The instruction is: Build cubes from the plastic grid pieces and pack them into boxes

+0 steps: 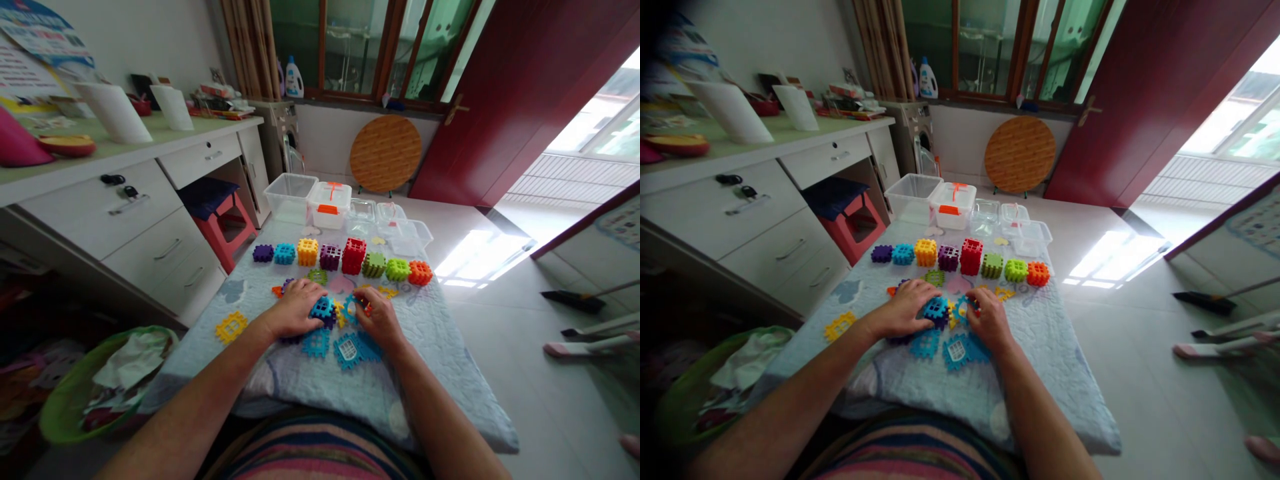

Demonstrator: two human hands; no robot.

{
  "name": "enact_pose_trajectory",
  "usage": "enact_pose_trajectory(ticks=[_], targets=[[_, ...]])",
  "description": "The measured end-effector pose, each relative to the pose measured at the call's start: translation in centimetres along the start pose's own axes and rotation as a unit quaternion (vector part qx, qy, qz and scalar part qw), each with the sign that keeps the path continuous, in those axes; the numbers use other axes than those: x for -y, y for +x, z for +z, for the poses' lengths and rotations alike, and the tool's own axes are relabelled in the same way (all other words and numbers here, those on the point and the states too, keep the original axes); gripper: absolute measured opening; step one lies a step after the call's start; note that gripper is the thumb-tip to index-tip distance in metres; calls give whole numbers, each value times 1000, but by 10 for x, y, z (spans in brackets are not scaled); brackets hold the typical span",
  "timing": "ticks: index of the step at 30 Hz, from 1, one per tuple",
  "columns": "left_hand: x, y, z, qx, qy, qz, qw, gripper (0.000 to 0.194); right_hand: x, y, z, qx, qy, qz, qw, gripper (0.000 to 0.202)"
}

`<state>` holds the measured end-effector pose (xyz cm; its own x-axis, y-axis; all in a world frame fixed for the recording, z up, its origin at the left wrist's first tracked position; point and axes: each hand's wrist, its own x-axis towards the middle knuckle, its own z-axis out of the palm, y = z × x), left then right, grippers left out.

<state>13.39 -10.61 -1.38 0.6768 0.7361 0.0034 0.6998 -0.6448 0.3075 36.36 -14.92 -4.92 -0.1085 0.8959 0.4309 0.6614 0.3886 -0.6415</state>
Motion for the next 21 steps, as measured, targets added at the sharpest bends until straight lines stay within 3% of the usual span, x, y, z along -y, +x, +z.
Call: enact_pose_trajectory(ticks=[11, 21], targets=[[-3, 3, -3, -7, -32, -17, 999, 70, 14, 12, 13, 38, 25, -30, 998, 18], [-2, 1, -9, 31, -28, -40, 998, 70, 22, 2, 0, 126, -87, -47, 987, 54]])
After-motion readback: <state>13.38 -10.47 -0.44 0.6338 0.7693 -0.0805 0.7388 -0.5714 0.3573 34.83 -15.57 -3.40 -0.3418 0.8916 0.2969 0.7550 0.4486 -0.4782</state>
